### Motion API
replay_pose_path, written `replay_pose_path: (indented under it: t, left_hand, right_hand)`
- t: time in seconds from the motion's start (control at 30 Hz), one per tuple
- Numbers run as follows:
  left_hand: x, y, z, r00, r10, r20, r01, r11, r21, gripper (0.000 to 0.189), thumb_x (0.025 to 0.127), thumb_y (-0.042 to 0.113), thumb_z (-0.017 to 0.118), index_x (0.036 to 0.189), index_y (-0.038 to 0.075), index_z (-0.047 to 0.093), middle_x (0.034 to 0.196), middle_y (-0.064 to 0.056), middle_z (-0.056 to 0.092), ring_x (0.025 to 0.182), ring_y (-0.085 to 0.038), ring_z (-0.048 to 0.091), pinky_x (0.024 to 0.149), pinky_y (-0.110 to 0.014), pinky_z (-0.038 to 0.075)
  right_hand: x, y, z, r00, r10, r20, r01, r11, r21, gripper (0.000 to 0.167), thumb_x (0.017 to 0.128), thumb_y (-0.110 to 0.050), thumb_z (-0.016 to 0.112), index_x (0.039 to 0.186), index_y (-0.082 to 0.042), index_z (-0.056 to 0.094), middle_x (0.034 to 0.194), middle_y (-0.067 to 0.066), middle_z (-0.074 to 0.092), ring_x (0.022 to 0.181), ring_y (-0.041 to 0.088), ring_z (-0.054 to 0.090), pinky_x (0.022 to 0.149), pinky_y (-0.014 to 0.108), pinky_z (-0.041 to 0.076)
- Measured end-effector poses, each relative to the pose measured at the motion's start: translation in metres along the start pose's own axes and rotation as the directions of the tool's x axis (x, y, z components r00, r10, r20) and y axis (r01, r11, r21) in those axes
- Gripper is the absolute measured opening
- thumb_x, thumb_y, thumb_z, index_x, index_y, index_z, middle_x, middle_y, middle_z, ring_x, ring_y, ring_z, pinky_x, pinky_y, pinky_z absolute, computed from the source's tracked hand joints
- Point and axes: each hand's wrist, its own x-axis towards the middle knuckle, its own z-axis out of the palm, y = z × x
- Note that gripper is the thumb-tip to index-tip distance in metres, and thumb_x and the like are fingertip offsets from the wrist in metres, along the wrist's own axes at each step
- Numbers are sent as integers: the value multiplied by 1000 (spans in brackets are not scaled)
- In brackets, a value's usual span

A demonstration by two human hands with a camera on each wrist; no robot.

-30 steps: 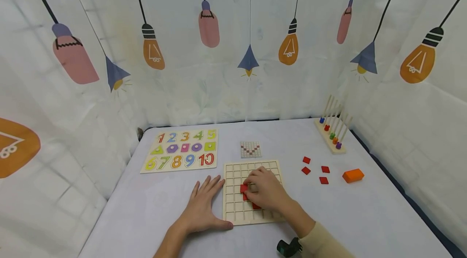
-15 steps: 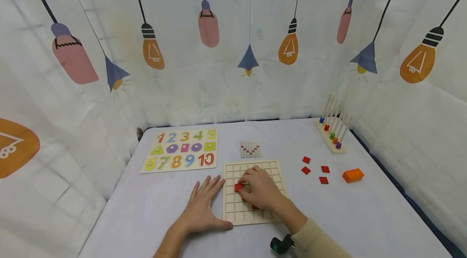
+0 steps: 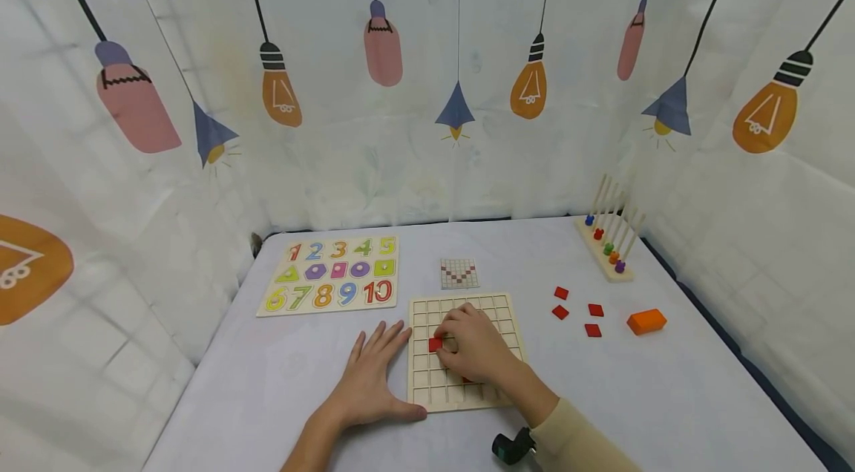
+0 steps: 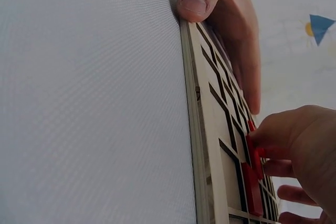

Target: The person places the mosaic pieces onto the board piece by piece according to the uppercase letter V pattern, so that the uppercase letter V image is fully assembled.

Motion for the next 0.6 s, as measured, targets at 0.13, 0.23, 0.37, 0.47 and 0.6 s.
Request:
replay_pose_path:
  t: [0.13,0.23,0.37,0.47,0.6]
  left_hand:
    - [0,0,0,1000,0,-1,0,1000,2,142,55,92,88,173,26,43,183,3,35,174,-35,20,139,-72,6]
    - [0,-1,0,1000,1,-2,-1,1000,5,142,55,92,88,173,27,43,183,3,35,174,-35,20,139,-72,6]
    - [0,-1,1,1000,2,-3,-2,1000,6,142,55,93,87,173,27,43,183,4,35,174,-35,20,139,-72,6]
    - [0,-1,1,1000,0,-2,0,1000,7,141,56,93,87,173,27,43,183,4,35,174,-35,20,139,-72,7]
    - [0,0,0,1000,0,0,0,1000,11,141,55,94,86,173,27,43,183,4,35,174,-36,20,139,-72,7]
  right_hand:
    - [0,0,0,1000,5,0,-5,1000,5,19,96,-34,81,113,-27,85,117,-11,76,120,16,60,108,45,55]
    - [-1,0,0,1000,7,0,-7,1000,7,20,96,-35,82,114,-26,85,117,-10,76,120,16,60,107,45,55]
    - [-1,-1,1,1000,3,3,-3,1000,4,21,97,-36,82,115,-26,84,117,-11,75,122,16,60,107,45,55]
    - [-1,0,1,1000,-3,0,3,1000,-4,22,97,-36,82,116,-26,84,119,-10,76,122,16,60,107,45,56]
    - [-3,2,1,1000,-6,-8,6,1000,-12,24,97,-36,81,118,-26,83,124,-9,77,123,16,61,110,47,56]
